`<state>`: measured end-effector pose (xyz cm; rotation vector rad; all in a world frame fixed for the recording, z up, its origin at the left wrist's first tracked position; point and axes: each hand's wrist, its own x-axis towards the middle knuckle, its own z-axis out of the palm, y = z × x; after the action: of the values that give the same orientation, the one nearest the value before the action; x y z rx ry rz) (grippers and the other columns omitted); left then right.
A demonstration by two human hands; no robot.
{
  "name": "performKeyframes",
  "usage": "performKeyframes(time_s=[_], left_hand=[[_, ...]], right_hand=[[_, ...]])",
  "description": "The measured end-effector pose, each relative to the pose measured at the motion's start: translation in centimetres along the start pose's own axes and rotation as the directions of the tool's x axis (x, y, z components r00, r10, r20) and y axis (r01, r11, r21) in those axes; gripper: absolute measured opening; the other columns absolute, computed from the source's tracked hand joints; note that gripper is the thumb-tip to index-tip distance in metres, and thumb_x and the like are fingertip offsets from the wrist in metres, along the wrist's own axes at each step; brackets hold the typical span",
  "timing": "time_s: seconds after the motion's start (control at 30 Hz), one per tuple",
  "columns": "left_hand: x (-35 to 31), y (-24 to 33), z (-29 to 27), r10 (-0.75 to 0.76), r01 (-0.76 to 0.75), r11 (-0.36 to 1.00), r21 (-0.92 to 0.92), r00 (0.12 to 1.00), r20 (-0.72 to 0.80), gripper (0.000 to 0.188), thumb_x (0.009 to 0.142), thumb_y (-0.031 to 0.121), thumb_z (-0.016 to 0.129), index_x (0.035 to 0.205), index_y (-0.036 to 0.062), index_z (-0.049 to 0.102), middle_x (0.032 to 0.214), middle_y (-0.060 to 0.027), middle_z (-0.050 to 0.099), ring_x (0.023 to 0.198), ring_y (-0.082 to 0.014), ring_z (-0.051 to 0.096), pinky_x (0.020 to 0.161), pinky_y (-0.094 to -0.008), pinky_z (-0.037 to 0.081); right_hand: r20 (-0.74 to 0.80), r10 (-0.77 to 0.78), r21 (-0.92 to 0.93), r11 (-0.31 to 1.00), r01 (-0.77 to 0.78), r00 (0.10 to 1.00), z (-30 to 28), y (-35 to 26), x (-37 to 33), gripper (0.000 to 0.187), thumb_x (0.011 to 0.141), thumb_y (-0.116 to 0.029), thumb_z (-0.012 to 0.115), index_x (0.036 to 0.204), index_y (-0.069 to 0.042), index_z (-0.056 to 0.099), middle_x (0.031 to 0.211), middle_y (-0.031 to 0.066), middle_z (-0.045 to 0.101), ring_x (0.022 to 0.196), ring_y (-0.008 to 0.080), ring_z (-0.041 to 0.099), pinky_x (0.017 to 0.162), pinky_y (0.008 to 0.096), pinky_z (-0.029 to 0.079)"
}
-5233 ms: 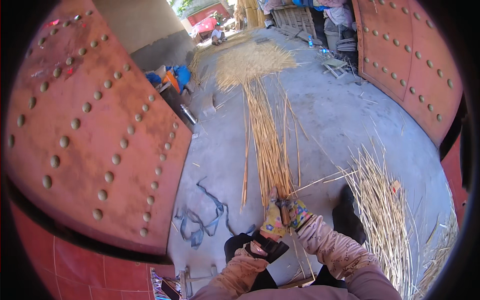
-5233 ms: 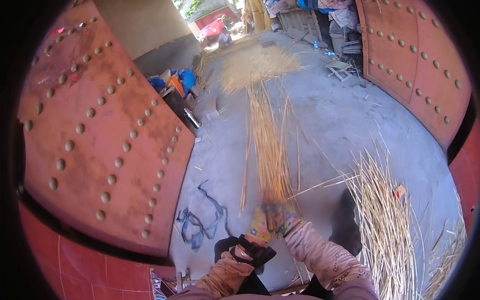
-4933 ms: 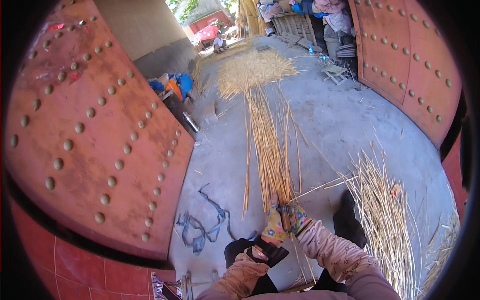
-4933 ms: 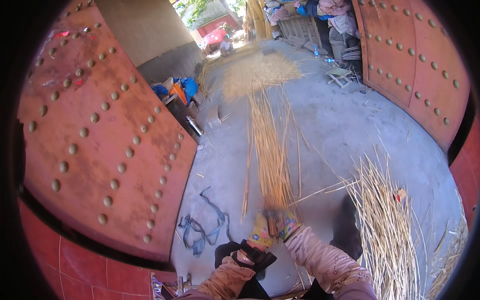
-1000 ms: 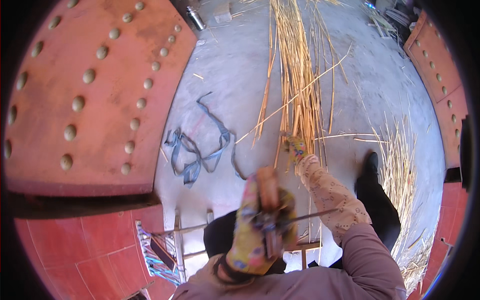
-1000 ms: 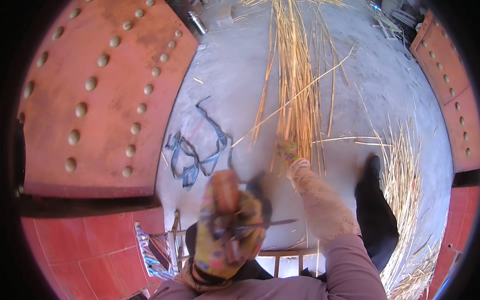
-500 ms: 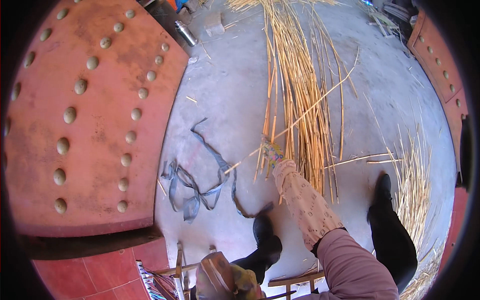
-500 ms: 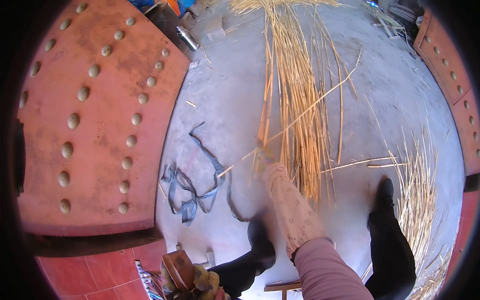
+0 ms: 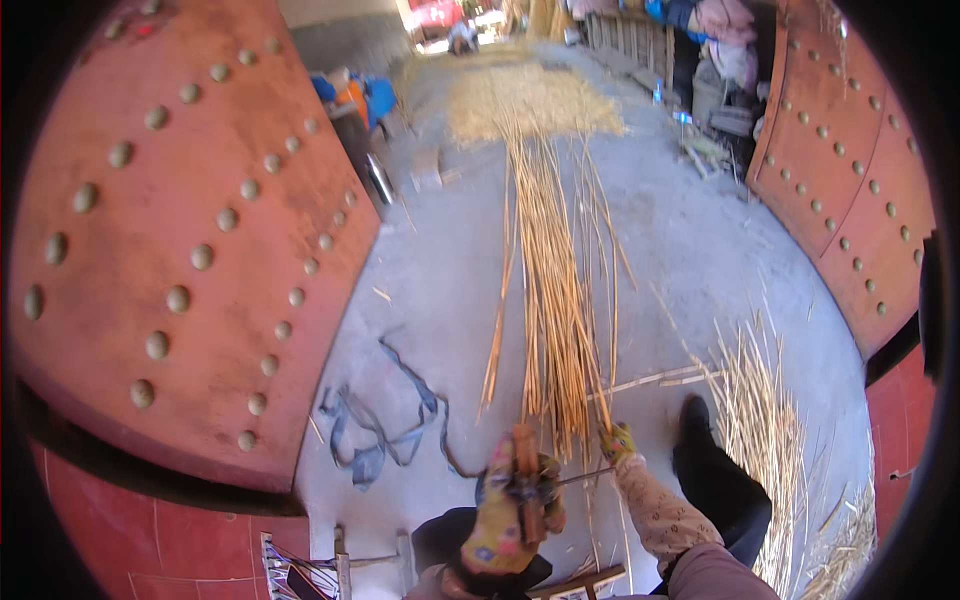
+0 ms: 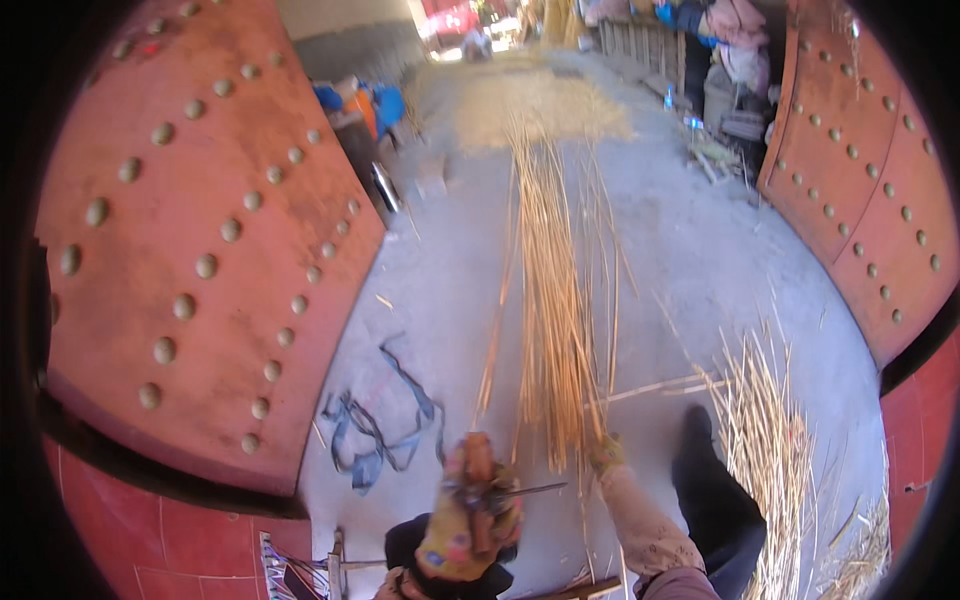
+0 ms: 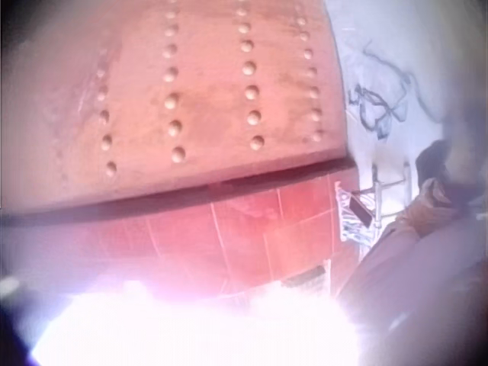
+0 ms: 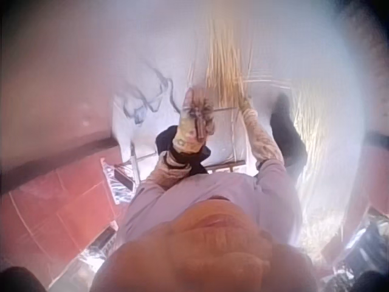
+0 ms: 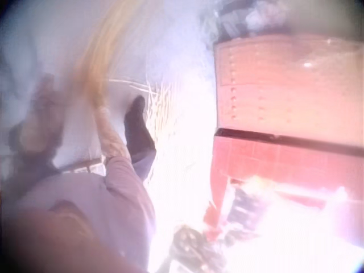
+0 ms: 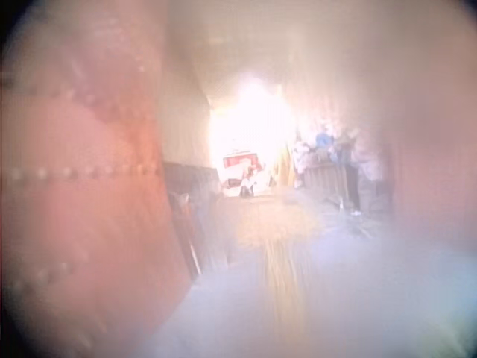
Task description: Shaving long bamboo poles into thin strips using a fixed-blade shaping tool.
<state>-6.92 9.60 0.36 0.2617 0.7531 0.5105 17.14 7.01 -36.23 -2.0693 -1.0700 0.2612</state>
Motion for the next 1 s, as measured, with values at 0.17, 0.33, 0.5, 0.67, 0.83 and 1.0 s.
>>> performKeyframes(time_s=[0.17,0.33,0.5,0.67,0.83,1.0], left_hand=[[3.3,-4.3,0.3,0.237,-0.241,0.92,0.311,0.97,0.05,0.052,0.086,0.06,0.042,0.087,0.0117,0.06,0.061,-0.0008,0.054,0.047,-0.0158,0.05,0.04,-0.0279,0.039],[3.0,-7.8,0.4,0.071,-0.135,0.824,0.55,0.988,0.136,0.052,0.085,0.059,0.045,0.101,0.0113,0.06,0.069,0.0026,0.054,0.055,-0.0088,0.05,0.045,-0.0232,0.039],[-2.7,-11.9,2.3,0.007,-0.155,0.85,0.503,0.959,0.283,0.039,0.091,0.046,0.045,0.104,0.0122,0.058,0.073,0.0041,0.053,0.057,-0.0059,0.048,0.046,-0.0203,0.037],[-6.0,-14.3,2.4,-0.21,0.061,0.699,0.713,0.97,0.122,0.042,0.091,0.052,0.04,0.115,0.0187,0.051,0.076,0.0006,0.057,0.046,-0.0073,0.045,0.038,-0.0216,0.035],[-5.9,-15.3,2.6,-0.229,0.064,0.773,0.631,0.956,0.183,0.048,0.085,0.06,0.045,0.106,0.0179,0.055,0.07,-0.0001,0.059,0.042,-0.0092,0.043,0.037,-0.022,0.033],[-7.0,-13.3,3.4,0.009,-0.102,0.776,0.622,0.989,0.15,0.049,0.083,0.061,0.047,0.091,0.0139,0.059,0.073,-0.0021,0.06,0.053,-0.0082,0.046,0.047,-0.0202,0.035]], right_hand=[[0.418,0.43,0.503,0.623,-0.599,0.8,-8.5,-4.3,-1.2,0.035,0.093,-0.032,0.043,0.106,-0.002,0.057,0.083,0.0061,0.063,0.071,0.0152,0.06,0.064,0.0287,0.047],[0.372,0.024,0.799,0.501,-0.333,0.928,-18.5,-16.9,-4.6,0.048,0.094,-0.041,0.04,0.115,0.0,0.054,0.09,0.0044,0.063,0.076,0.0138,0.06,0.066,0.0273,0.048],[0.492,-0.207,0.816,0.447,-0.365,0.846,-28.4,-22.9,-9.4,0.052,0.094,-0.044,0.039,0.12,0.0,0.052,0.095,0.0057,0.062,0.086,0.0151,0.059,0.079,0.0281,0.046],[0.451,-0.038,0.869,0.248,-0.429,0.892,-30.5,-22.1,-10.9,0.037,0.09,-0.038,0.051,0.104,-0.004,0.057,0.08,0.004,0.061,0.065,0.0133,0.057,0.055,0.0245,0.045],[-0.002,0.331,0.968,0.237,-0.081,0.944,-30.7,-19.6,-7.6,0.018,0.089,-0.027,0.054,0.089,-0.009,0.055,0.061,-0.0003,0.047,0.051,0.0118,0.047,0.044,0.0249,0.039],[-0.13,0.089,0.989,-0.058,0.135,0.988,-38.1,-20.7,-2.6,0.025,0.095,-0.027,0.042,0.094,-0.003,0.05,0.058,-0.0038,0.037,0.044,0.009,0.034,0.042,0.0241,0.031]])
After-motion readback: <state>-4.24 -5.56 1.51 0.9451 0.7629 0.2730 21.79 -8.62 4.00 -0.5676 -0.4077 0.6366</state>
